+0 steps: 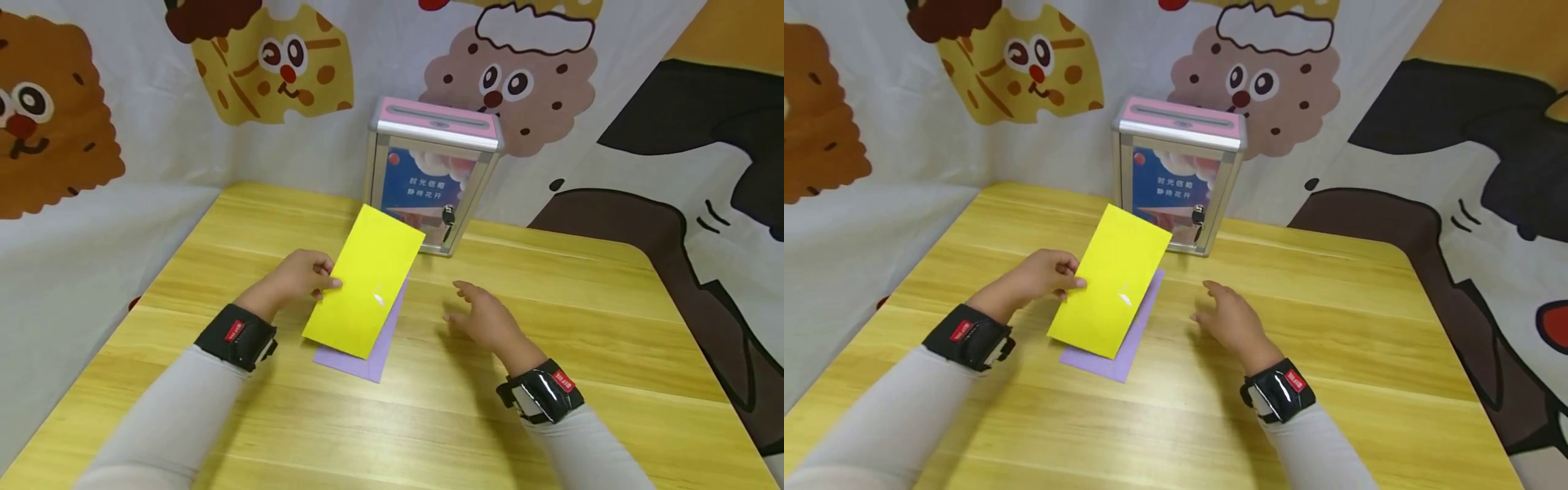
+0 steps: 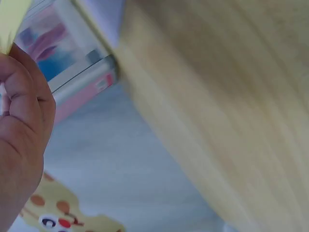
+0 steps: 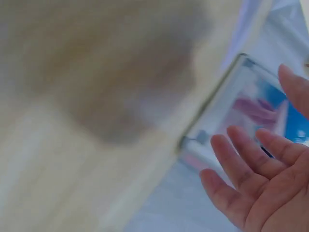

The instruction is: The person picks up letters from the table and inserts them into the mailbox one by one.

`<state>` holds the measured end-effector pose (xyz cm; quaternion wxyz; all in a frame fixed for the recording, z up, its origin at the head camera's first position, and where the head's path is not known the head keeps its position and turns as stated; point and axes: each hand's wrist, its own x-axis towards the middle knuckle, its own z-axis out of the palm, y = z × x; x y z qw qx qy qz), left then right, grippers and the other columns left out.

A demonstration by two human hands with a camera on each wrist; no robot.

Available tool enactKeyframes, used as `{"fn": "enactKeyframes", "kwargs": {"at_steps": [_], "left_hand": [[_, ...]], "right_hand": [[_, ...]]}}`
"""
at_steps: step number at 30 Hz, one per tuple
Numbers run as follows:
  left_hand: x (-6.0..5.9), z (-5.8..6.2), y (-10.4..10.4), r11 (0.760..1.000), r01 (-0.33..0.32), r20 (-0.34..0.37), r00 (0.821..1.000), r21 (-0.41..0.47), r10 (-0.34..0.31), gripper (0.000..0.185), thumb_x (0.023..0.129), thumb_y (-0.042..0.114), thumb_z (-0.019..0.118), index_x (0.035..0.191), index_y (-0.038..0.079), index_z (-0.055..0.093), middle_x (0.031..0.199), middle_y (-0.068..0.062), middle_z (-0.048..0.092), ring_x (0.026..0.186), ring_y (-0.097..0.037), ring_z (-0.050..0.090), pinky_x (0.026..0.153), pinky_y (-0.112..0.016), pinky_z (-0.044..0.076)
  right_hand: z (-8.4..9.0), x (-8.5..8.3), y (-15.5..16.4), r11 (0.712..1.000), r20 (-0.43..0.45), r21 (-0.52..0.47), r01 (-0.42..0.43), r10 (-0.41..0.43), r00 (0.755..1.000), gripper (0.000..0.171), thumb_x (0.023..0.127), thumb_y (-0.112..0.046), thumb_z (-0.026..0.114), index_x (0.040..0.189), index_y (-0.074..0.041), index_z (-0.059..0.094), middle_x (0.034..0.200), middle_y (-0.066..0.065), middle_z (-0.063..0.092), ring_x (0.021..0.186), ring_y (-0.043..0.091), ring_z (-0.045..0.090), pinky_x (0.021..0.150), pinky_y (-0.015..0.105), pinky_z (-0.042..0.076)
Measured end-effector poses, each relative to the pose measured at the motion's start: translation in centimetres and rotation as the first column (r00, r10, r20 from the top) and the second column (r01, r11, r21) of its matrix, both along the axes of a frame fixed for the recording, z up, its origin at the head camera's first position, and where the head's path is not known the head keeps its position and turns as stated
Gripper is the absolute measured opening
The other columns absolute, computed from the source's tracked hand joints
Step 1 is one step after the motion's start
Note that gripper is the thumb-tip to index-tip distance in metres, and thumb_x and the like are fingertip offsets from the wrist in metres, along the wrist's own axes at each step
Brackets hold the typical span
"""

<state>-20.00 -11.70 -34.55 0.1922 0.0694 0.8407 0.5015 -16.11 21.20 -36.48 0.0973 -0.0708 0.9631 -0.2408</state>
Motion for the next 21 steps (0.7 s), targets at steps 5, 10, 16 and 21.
{"fn": "enactKeyframes", "kwargs": {"at_steps": [5,10,16,21], "left_hand": [[0.4,2.2,0.3,0.999,-0.038,-0.076,0.996,0.036,0.04,0.015,0.094,0.009,0.062,0.101,-0.005,0.058,0.087,-0.009,0.051,0.077,-0.02,0.055,0.077,-0.035,0.055],[0.6,4.7,2.0,0.988,-0.083,-0.182,0.978,0.132,0.106,0.016,0.093,0.009,0.065,0.094,-0.004,0.057,0.084,-0.008,0.051,0.08,-0.02,0.056,0.077,-0.033,0.055],[0.1,8.0,4.5,0.959,-0.117,-0.265,0.946,0.257,0.186,0.016,0.092,0.011,0.067,0.091,-0.001,0.057,0.085,-0.005,0.052,0.079,-0.018,0.058,0.073,-0.028,0.055],[-0.3,10.7,5.8,0.943,-0.122,-0.307,0.926,0.311,0.221,0.014,0.091,0.01,0.067,0.092,-0.001,0.059,0.084,-0.005,0.055,0.078,-0.018,0.059,0.072,-0.026,0.054]], "right_hand": [[2.7,0.2,-1.3,0.995,-0.065,-0.087,-0.049,0.043,0.997,0.07,0.088,-0.027,0.072,0.146,-0.005,0.038,0.135,0.019,0.055,0.125,0.038,0.05,0.101,0.054,0.04],[6.2,0.0,-2.6,0.976,-0.132,-0.197,-0.092,0.067,0.989,0.064,0.089,-0.025,0.071,0.145,-0.008,0.043,0.13,0.014,0.06,0.122,0.031,0.054,0.101,0.052,0.041],[10.0,-0.7,-3.0,0.958,-0.214,-0.279,-0.07,0.009,0.977,0.039,0.092,-0.02,0.066,0.128,-0.005,0.06,0.114,0.011,0.068,0.107,0.026,0.062,0.091,0.042,0.049],[12.7,-1.2,-2.4,0.956,-0.27,-0.292,-0.03,-0.053,0.961,0.024,0.095,-0.017,0.062,0.113,-0.001,0.066,0.11,0.014,0.068,0.103,0.027,0.063,0.087,0.041,0.052]]}}
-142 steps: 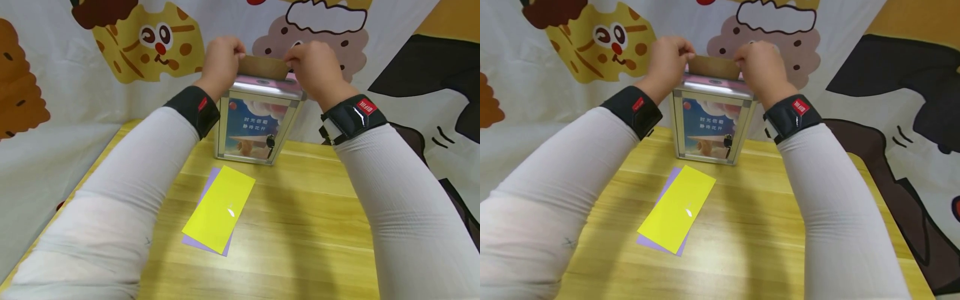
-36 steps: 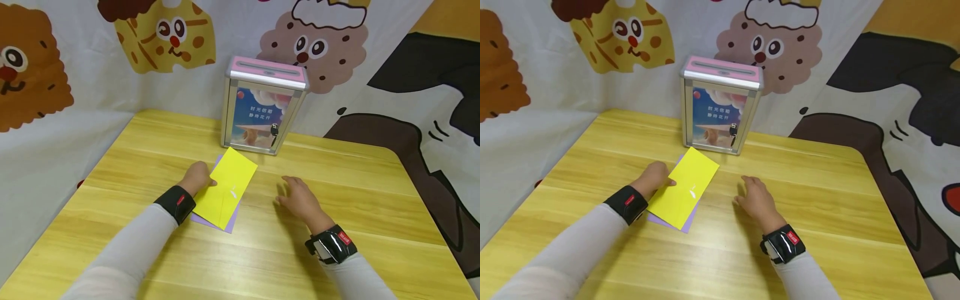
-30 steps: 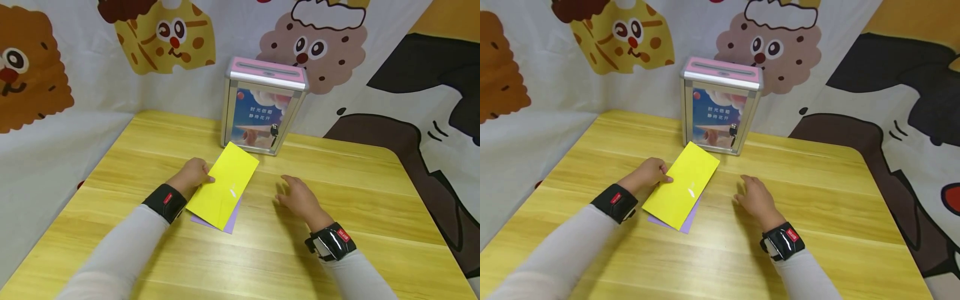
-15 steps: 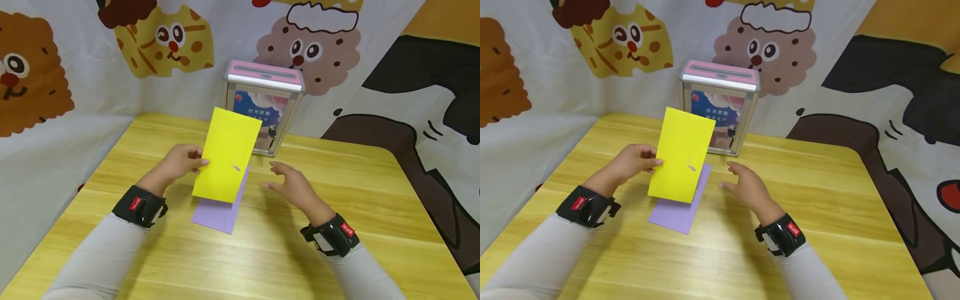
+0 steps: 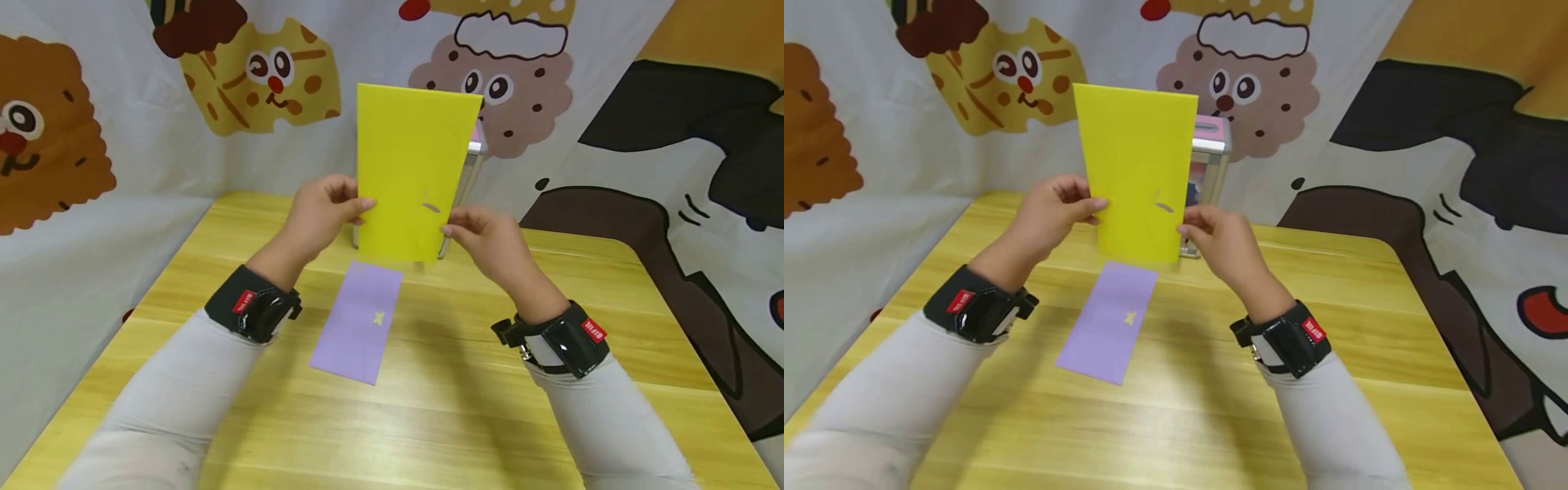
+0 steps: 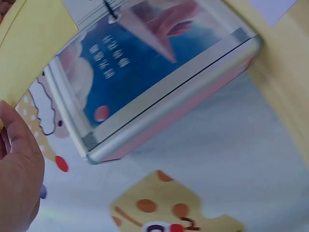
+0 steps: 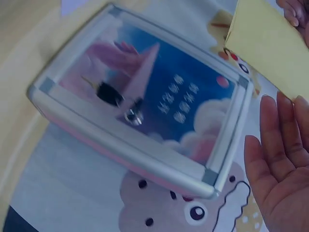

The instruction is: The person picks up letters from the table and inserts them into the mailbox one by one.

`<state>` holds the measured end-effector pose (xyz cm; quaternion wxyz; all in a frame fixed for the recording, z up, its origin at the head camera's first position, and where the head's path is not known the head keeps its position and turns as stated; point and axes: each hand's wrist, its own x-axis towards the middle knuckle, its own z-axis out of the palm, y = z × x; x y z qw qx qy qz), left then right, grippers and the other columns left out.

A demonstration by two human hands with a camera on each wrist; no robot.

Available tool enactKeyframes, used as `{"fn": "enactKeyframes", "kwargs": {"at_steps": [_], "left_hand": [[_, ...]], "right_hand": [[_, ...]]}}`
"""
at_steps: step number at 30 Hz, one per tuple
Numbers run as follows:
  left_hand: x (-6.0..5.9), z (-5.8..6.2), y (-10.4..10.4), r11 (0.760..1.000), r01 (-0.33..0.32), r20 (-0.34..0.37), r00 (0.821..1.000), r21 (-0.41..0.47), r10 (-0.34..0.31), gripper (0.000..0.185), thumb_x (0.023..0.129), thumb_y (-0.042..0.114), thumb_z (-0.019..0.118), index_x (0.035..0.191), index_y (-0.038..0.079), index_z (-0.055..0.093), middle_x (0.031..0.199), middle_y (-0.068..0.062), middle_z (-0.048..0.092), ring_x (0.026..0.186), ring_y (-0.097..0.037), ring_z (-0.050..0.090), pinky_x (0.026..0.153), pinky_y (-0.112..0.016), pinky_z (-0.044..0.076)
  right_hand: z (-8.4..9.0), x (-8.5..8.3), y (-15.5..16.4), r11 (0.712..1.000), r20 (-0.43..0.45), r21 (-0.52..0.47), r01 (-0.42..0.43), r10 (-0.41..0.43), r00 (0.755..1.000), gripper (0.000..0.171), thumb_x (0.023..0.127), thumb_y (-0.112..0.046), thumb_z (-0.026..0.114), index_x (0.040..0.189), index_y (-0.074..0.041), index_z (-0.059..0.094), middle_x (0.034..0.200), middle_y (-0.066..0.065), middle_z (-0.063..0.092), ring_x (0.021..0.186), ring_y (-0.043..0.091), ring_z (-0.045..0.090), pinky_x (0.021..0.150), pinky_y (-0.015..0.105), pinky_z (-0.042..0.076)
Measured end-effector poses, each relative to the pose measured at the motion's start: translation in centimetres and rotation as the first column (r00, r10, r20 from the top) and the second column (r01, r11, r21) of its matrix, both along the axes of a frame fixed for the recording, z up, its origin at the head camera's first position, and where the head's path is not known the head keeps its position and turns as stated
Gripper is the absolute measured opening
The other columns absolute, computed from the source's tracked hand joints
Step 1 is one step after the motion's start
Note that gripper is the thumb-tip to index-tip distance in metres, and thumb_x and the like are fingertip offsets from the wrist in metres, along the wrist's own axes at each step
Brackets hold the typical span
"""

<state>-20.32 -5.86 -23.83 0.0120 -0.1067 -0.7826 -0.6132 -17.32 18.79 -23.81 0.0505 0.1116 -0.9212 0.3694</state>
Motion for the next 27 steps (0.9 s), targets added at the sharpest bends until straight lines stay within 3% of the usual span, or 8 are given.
{"fn": "enactKeyframes", "kwargs": {"at_steps": [10,15,20,23,27], "left_hand": [[-1.9,4.9,1.9,0.999,-0.04,-0.143,0.989,-0.017,0.038,0.01,0.092,0.009,0.066,0.088,0.003,0.059,0.082,-0.003,0.059,0.075,-0.016,0.061,0.078,-0.027,0.052],[-2.9,6.8,2.8,0.997,-0.083,-0.217,0.973,-0.004,0.08,0.009,0.092,0.011,0.065,0.094,0.003,0.064,0.087,-0.002,0.06,0.077,-0.015,0.059,0.079,-0.024,0.051],[-3.9,8.3,3.4,0.992,-0.127,-0.304,0.946,-0.028,0.112,0.014,0.093,0.015,0.063,0.099,0.002,0.065,0.086,-0.001,0.058,0.079,-0.014,0.056,0.076,-0.022,0.047],[-4.7,9.0,3.7,0.988,-0.148,-0.353,0.928,-0.048,0.122,0.014,0.094,0.017,0.062,0.098,0.003,0.064,0.086,0.0,0.056,0.081,-0.013,0.054,0.076,-0.021,0.044],[-6.0,9.4,4.1,0.985,-0.163,-0.359,0.923,-0.046,0.136,0.01,0.095,0.018,0.06,0.094,0.008,0.06,0.087,0.002,0.054,0.083,-0.011,0.052,0.077,-0.021,0.042]], "right_hand": [[3.9,-2.5,0.7,0.997,-0.139,-0.029,0.072,-0.075,0.987,0.018,0.096,-0.017,0.06,0.1,0.0,0.064,0.105,0.015,0.07,0.098,0.026,0.064,0.08,0.03,0.045],[5.5,-4.0,0.7,0.994,-0.226,-0.066,0.083,-0.096,0.969,0.015,0.095,-0.011,0.06,0.099,0.002,0.065,0.1,0.016,0.07,0.086,0.012,0.064,0.082,0.023,0.049],[7.0,-5.7,0.6,0.99,-0.321,-0.099,0.097,-0.124,0.939,0.016,0.094,-0.01,0.062,0.1,0.003,0.068,0.096,0.013,0.07,0.077,-0.001,0.061,0.082,0.019,0.05],[7.8,-6.9,0.6,0.987,-0.35,-0.11,0.114,-0.146,0.925,0.018,0.094,-0.012,0.062,0.102,0.002,0.068,0.094,0.009,0.069,0.078,0.001,0.06,0.079,0.017,0.049],[8.4,-8.4,0.8,0.986,-0.363,-0.084,0.144,-0.165,0.917,0.021,0.095,-0.016,0.062,0.106,0.001,0.068,0.096,0.006,0.067,0.082,0.006,0.057,0.076,0.016,0.045]]}}
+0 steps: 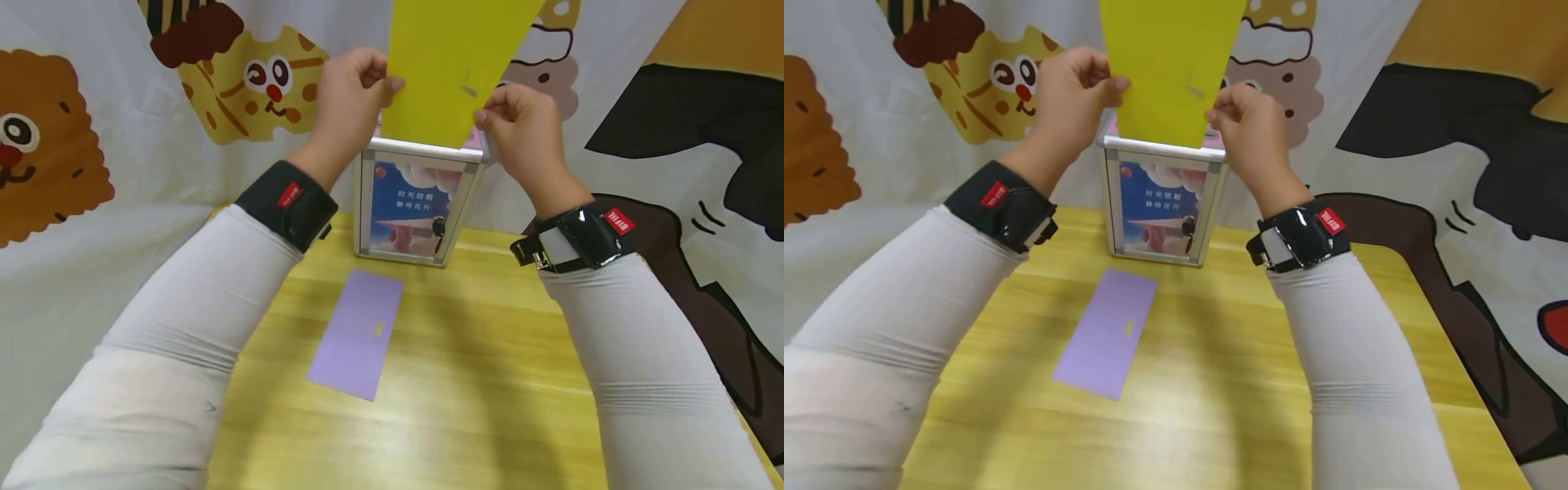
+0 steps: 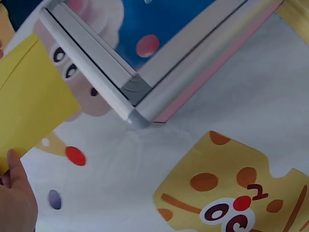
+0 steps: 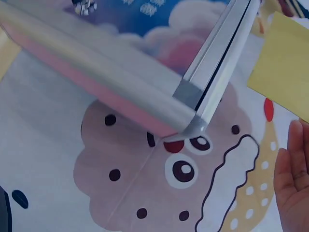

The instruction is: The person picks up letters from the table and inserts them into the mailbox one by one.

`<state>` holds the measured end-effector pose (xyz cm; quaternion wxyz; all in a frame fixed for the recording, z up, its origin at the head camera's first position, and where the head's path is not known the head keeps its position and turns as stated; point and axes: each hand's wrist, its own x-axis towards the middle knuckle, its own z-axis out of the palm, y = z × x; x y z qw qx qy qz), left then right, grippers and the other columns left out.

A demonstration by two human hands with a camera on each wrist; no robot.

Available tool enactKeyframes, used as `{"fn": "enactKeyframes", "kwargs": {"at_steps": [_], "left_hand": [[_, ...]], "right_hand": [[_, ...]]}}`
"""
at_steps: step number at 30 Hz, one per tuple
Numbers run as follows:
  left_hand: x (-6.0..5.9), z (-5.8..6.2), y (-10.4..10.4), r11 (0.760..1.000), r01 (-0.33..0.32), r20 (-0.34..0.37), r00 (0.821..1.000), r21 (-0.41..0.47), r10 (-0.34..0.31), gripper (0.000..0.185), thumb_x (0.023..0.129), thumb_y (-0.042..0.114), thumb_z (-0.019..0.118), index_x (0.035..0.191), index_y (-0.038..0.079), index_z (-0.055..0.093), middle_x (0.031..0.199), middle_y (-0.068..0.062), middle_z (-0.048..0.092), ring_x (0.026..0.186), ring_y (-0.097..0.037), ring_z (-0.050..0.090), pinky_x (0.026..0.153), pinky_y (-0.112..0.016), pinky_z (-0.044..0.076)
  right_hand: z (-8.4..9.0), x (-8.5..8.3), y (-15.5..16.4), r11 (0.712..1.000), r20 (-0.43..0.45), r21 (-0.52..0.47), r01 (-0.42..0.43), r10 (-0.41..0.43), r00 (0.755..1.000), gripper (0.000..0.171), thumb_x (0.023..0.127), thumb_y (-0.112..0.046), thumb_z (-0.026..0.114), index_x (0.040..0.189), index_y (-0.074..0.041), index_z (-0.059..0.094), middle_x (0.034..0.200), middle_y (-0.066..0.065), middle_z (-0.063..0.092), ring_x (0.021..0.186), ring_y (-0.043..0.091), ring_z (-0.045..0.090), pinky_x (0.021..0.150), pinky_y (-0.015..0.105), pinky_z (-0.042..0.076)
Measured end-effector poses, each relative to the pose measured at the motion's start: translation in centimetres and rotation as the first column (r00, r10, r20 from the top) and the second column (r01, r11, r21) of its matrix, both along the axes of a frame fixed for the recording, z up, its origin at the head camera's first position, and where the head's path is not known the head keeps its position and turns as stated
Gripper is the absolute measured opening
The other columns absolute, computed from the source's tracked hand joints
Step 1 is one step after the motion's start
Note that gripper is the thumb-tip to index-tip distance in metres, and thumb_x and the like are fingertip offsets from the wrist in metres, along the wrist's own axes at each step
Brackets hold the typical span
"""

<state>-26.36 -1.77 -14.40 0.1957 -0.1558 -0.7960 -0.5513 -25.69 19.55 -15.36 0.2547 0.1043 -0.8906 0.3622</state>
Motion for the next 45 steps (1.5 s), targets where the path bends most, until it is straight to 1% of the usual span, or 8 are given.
{"fn": "enactKeyframes", "kwargs": {"at_steps": [7,13,22,27,32,36,41,45], "left_hand": [[-3.0,-0.4,0.7,0.999,-0.043,0.008,0.999,-0.003,0.043,0.011,0.094,0.02,0.06,0.092,0.01,0.059,0.089,0.002,0.052,0.087,-0.009,0.047,0.08,-0.018,0.041],[-4.8,-0.5,0.8,0.999,-0.028,-0.007,1.0,0.022,0.028,0.011,0.094,0.016,0.062,0.093,0.005,0.061,0.087,0.002,0.051,0.089,-0.009,0.046,0.081,-0.018,0.041],[-5.9,-0.7,0.6,0.999,-0.032,-0.014,0.999,-0.003,0.032,0.011,0.094,0.016,0.061,0.089,0.006,0.06,0.086,0.003,0.051,0.087,-0.008,0.046,0.08,-0.019,0.041],[-6.8,-1.8,0.4,0.997,-0.045,0.034,0.998,-0.067,0.047,0.019,0.094,0.015,0.062,0.078,0.01,0.053,0.081,0.002,0.049,0.084,-0.01,0.046,0.073,-0.02,0.039],[-7.5,-3.0,0.1,0.973,-0.078,0.077,0.992,-0.218,0.097,0.025,0.094,0.016,0.062,0.075,0.008,0.048,0.079,-0.001,0.048,0.083,-0.013,0.048,0.069,-0.021,0.035],[-7.7,-3.4,0.0,0.942,-0.085,0.072,0.991,-0.324,0.114,0.025,0.095,0.02,0.061,0.076,0.007,0.053,0.08,-0.001,0.051,0.084,-0.015,0.049,0.068,-0.021,0.035],[-8.0,-3.6,-0.1,0.917,-0.086,0.069,0.99,-0.39,0.122,0.029,0.095,0.022,0.062,0.073,0.007,0.051,0.077,-0.004,0.049,0.082,-0.017,0.049,0.068,-0.022,0.034],[-8.2,-3.7,-0.3,0.897,-0.092,0.07,0.988,-0.433,0.135,0.026,0.095,0.021,0.062,0.077,0.003,0.056,0.082,-0.006,0.054,0.085,-0.019,0.05,0.07,-0.022,0.035]], "right_hand": [[0.3,-2.9,0.3,0.993,0.067,0.091,0.076,-0.082,0.994,0.027,0.097,-0.023,0.059,0.114,-0.004,0.067,0.108,0.007,0.068,0.094,0.01,0.063,0.082,0.019,0.047],[0.2,-4.4,0.4,0.994,0.098,0.083,0.067,-0.075,0.992,0.026,0.097,-0.023,0.058,0.112,-0.003,0.066,0.107,0.007,0.068,0.097,0.012,0.064,0.084,0.021,0.047],[0.2,-5.6,0.3,1.0,0.167,0.019,0.02,-0.023,0.986,0.02,0.097,-0.02,0.059,0.107,-0.004,0.065,0.102,0.004,0.065,0.098,0.014,0.062,0.086,0.023,0.047],[-0.9,-6.3,0.2,0.99,0.205,0.142,0.01,-0.039,0.978,0.02,0.097,-0.02,0.059,0.105,-0.002,0.063,0.109,0.005,0.064,0.101,0.017,0.058,0.079,0.024,0.042],[-2.1,-6.7,0.2,0.972,0.229,0.236,-0.021,-0.034,0.973,0.021,0.098,-0.019,0.058,0.105,0.0,0.064,0.107,0.012,0.065,0.093,0.02,0.051,0.073,0.027,0.039],[-2.4,-6.7,0.0,0.963,0.251,0.27,-0.021,-0.049,0.967,0.023,0.098,-0.019,0.057,0.108,0.0,0.066,0.108,0.013,0.061,0.096,0.024,0.048,0.078,0.033,0.04],[-2.4,-6.8,0.0,0.956,0.263,0.293,-0.027,-0.053,0.963,0.029,0.099,-0.019,0.055,0.115,0.001,0.067,0.118,0.015,0.058,0.105,0.028,0.047,0.089,0.04,0.04],[-2.5,-7.0,-0.1,0.949,0.278,0.314,-0.038,-0.053,0.959,0.031,0.1,-0.021,0.053,0.118,0.0,0.067,0.117,0.014,0.056,0.105,0.028,0.047,0.09,0.041,0.039]]}}
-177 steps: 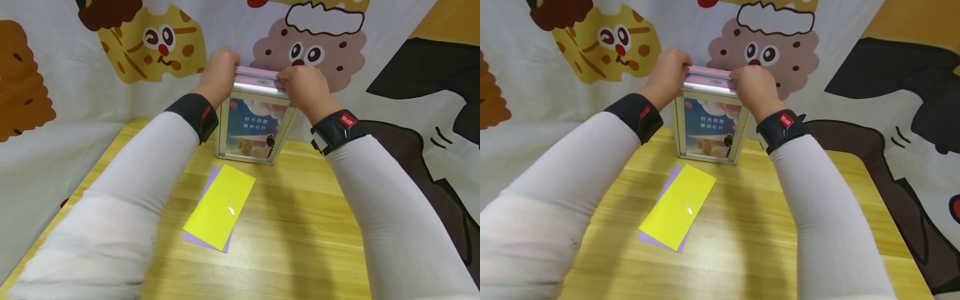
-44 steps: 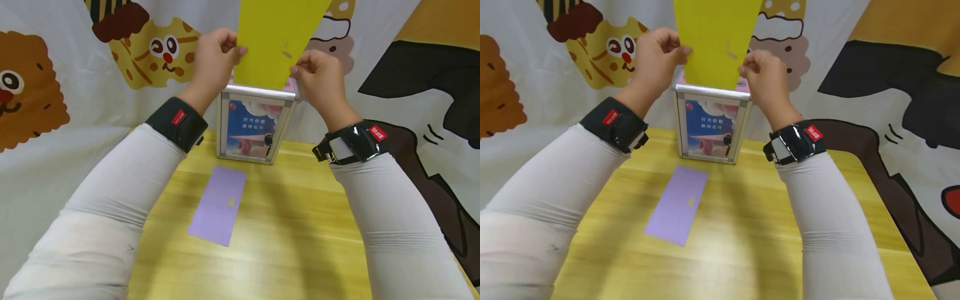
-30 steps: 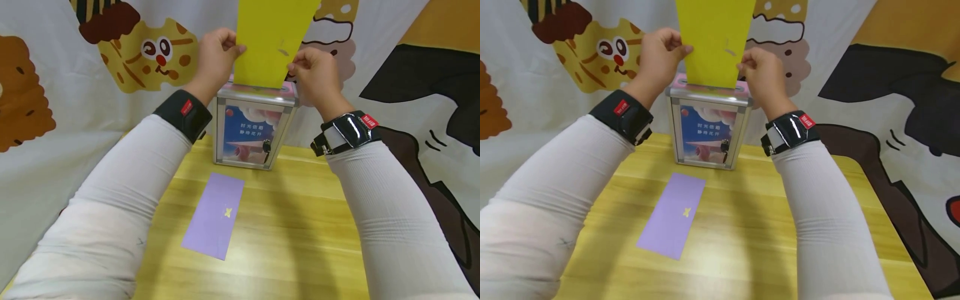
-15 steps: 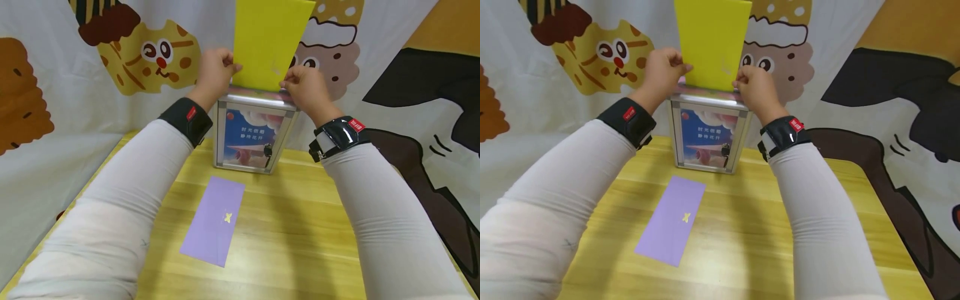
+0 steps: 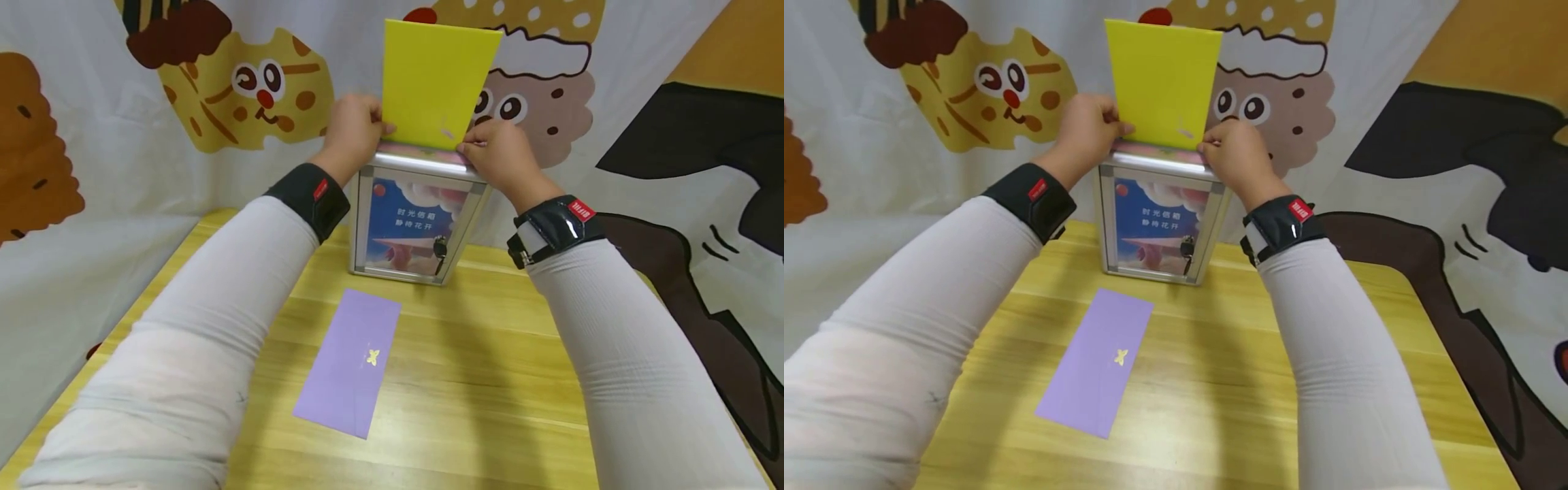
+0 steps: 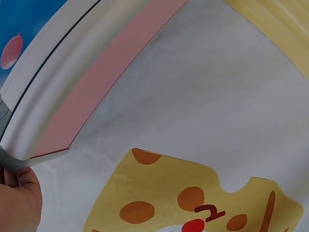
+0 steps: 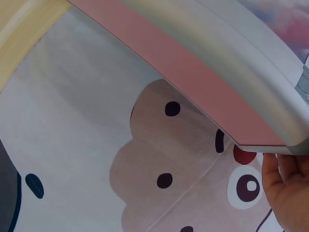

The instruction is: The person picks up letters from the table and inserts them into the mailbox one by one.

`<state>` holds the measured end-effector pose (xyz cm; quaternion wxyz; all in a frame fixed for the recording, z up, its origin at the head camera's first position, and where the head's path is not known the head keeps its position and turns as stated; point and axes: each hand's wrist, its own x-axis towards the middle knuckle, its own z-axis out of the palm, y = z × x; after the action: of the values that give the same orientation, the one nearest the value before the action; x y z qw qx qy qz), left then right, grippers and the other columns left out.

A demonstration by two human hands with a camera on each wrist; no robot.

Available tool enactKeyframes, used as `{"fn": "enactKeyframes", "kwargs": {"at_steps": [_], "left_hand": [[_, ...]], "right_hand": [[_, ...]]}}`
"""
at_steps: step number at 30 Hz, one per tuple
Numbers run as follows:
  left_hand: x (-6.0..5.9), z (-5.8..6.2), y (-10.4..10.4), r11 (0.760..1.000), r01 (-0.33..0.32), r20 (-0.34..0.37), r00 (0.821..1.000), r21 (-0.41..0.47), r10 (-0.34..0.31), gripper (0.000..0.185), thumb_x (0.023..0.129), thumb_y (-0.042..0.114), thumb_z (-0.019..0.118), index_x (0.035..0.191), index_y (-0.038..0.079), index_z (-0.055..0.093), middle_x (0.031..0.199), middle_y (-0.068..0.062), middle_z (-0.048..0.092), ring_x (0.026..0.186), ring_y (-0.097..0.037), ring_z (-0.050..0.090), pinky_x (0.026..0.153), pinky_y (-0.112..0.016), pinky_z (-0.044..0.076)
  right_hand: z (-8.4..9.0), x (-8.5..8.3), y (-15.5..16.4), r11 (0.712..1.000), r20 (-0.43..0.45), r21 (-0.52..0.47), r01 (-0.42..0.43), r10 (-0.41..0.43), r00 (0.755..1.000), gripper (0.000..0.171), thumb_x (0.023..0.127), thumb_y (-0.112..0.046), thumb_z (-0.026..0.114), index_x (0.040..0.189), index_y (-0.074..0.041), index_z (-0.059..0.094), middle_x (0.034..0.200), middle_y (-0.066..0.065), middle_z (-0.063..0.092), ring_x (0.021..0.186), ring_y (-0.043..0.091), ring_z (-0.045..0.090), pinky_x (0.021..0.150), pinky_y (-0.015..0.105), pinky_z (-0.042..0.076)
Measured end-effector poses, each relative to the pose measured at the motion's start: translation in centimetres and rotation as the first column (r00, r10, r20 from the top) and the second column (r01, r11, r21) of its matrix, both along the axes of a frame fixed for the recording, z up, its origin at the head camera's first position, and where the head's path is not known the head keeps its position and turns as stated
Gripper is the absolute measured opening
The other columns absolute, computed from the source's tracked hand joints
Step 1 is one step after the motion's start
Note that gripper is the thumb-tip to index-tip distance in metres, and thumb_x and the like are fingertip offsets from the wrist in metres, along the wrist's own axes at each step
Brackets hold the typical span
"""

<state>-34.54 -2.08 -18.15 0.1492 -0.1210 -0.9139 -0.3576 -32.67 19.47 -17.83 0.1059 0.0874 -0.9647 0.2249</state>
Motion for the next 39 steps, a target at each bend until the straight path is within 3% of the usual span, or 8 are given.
{"fn": "enactKeyframes", "kwargs": {"at_steps": [4,11,14,21,28,34,39], "left_hand": [[-0.1,-0.2,0.0,0.999,-0.001,-0.004,1.0,-0.034,0.001,0.023,0.095,0.019,0.062,0.084,0.0,0.064,0.089,-0.008,0.061,0.088,-0.02,0.052,0.072,-0.023,0.036],[-0.2,-0.4,0.0,0.997,0.016,-0.012,1.0,-0.069,-0.017,0.021,0.096,0.017,0.06,0.083,0.002,0.061,0.086,-0.007,0.055,0.086,-0.021,0.049,0.072,-0.025,0.034],[-0.2,-0.4,0.0,0.998,0.013,-0.011,1.0,-0.066,-0.014,0.021,0.096,0.017,0.06,0.081,0.003,0.058,0.084,-0.005,0.052,0.086,-0.02,0.048,0.072,-0.024,0.033],[-0.1,-0.3,0.0,0.998,0.016,-0.005,1.0,-0.069,-0.016,0.021,0.096,0.018,0.06,0.086,0.0,0.064,0.086,-0.007,0.057,0.087,-0.021,0.051,0.073,-0.025,0.036],[0.3,0.1,0.2,0.996,0.011,0.059,0.998,-0.083,-0.006,0.024,0.096,0.019,0.061,0.111,0.003,0.069,0.109,-0.008,0.066,0.099,-0.02,0.054,0.088,-0.028,0.044],[0.7,0.7,0.1,0.999,-0.019,0.126,0.992,0.028,0.015,0.026,0.097,0.023,0.06,0.116,0.007,0.065,0.113,-0.004,0.061,0.102,-0.016,0.05,0.087,-0.022,0.043],[1.3,1.6,0.2,0.993,-0.019,0.109,0.994,0.115,0.006,0.029,0.096,0.025,0.06,0.12,0.009,0.064,0.12,-0.001,0.062,0.103,-0.012,0.05,0.091,-0.019,0.043]], "right_hand": [[0.1,0.1,0.0,1.0,0.011,0.011,0.003,-0.003,1.0,0.033,0.1,-0.024,0.052,0.122,-0.003,0.066,0.118,0.013,0.057,0.104,0.027,0.047,0.09,0.04,0.04],[2.2,0.9,-0.1,0.98,-0.033,-0.187,0.065,-0.072,0.997,0.039,0.097,-0.032,0.058,0.13,-0.013,0.061,0.123,0.004,0.065,0.112,0.015,0.057,0.095,0.028,0.043],[3.1,1.3,-0.3,0.972,-0.057,-0.224,0.066,-0.08,0.995,0.04,0.095,-0.033,0.058,0.131,-0.015,0.059,0.122,0.002,0.066,0.109,0.013,0.061,0.096,0.024,0.044],[3.9,1.7,-0.6,0.98,-0.08,-0.186,0.073,-0.089,0.993,0.041,0.094,-0.032,0.058,0.13,-0.011,0.06,0.125,0.004,0.065,0.108,0.013,0.064,0.095,0.023,0.047],[3.3,1.2,-0.3,0.986,-0.044,-0.142,0.092,-0.1,0.994,0.041,0.095,-0.033,0.058,0.129,-0.01,0.061,0.126,0.005,0.064,0.111,0.015,0.062,0.096,0.025,0.045],[2.3,0.6,-0.4,0.99,-0.026,-0.119,0.072,-0.075,0.997,0.038,0.095,-0.028,0.059,0.126,-0.007,0.062,0.124,0.007,0.063,0.114,0.017,0.058,0.095,0.027,0.045],[1.6,0.2,-0.3,0.992,-0.03,-0.107,0.06,-0.064,0.998,0.036,0.095,-0.026,0.061,0.124,-0.005,0.063,0.124,0.01,0.064,0.111,0.019,0.057,0.096,0.031,0.045]]}}
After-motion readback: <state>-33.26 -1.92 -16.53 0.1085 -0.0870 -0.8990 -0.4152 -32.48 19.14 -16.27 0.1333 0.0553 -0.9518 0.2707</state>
